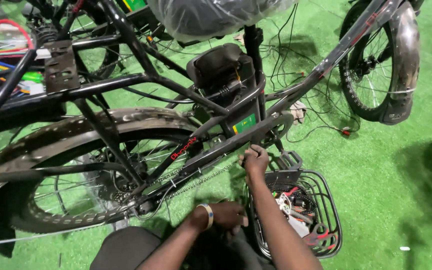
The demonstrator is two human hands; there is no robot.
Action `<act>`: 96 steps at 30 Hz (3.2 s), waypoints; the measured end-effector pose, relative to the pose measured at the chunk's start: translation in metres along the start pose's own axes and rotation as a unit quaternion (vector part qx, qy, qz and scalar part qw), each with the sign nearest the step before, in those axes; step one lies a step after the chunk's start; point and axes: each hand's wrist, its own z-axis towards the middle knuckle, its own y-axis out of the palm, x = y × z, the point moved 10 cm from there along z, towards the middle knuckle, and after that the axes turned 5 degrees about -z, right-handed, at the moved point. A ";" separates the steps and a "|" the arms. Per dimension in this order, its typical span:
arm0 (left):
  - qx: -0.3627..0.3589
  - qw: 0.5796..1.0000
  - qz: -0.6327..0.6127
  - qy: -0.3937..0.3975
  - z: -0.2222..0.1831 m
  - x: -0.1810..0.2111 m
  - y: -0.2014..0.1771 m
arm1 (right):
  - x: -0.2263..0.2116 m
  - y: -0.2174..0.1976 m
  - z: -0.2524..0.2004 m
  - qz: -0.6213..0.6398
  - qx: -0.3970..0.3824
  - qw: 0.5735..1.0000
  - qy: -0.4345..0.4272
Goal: Connecting electrical wires and components to the controller of an electric bicycle.
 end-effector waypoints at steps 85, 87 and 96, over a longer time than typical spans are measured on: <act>0.592 0.704 -0.394 -0.002 0.155 -0.202 -0.128 | -0.050 0.038 -0.038 -0.476 0.009 0.820 -0.318; 0.614 0.663 -0.427 0.005 0.138 -0.178 -0.132 | -0.053 0.040 -0.036 -0.493 0.013 0.808 -0.322; 0.517 0.693 -0.496 -0.076 0.130 -0.158 -0.172 | -0.049 0.048 -0.017 -0.441 0.038 0.843 -0.307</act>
